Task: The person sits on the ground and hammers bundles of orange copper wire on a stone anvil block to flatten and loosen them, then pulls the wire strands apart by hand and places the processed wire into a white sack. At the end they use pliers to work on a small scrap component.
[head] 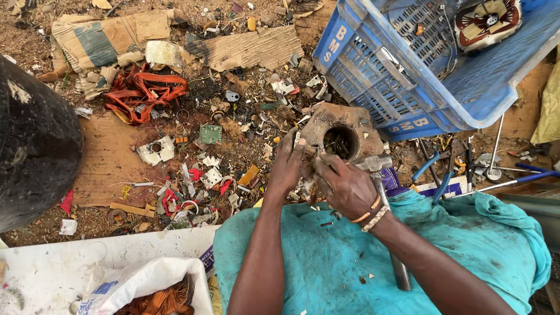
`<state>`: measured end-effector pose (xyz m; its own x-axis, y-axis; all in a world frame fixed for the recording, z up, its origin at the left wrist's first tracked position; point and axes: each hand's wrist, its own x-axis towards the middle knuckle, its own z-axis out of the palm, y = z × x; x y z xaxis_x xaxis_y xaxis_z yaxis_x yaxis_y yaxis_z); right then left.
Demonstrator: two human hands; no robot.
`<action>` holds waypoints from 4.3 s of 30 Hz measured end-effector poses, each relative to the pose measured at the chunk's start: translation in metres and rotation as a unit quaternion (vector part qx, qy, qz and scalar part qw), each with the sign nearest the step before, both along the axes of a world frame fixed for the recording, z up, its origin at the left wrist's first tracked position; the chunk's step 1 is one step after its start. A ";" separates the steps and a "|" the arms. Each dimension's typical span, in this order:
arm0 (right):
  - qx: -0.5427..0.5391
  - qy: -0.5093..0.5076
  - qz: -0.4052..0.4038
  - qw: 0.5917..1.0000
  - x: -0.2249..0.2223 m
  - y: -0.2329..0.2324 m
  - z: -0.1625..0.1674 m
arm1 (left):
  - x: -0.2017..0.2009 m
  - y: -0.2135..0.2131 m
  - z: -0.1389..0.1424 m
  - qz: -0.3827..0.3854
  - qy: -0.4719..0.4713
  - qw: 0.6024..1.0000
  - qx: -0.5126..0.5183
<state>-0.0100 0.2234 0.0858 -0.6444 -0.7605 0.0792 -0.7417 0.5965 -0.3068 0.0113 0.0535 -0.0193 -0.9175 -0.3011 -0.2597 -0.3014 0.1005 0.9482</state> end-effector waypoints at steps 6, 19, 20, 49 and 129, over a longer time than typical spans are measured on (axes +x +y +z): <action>-0.134 -0.015 -0.073 0.988 0.004 0.012 -0.022 | 0.005 0.009 0.007 0.017 0.027 0.997 -0.070; -0.209 -0.022 -0.109 0.972 0.023 0.025 -0.018 | 0.029 -0.003 0.070 -0.144 0.188 0.922 -0.306; -0.217 -0.006 -0.116 0.969 0.024 0.036 -0.015 | 0.029 -0.002 0.072 -0.146 0.184 0.919 -0.316; -0.400 -0.147 -0.530 0.733 -0.039 0.272 -0.022 | 0.034 -0.018 0.079 -0.210 0.037 0.940 -0.267; -0.129 -0.789 -0.275 0.534 0.061 0.072 0.031 | 0.022 -0.008 0.070 -0.119 0.171 0.945 -0.252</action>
<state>0.0507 0.2958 0.1171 -0.1850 -0.5165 -0.8361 0.8274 0.3772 -0.4161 0.0335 0.0455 0.0506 -0.9792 -0.0824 0.1856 0.1017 0.5918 0.7996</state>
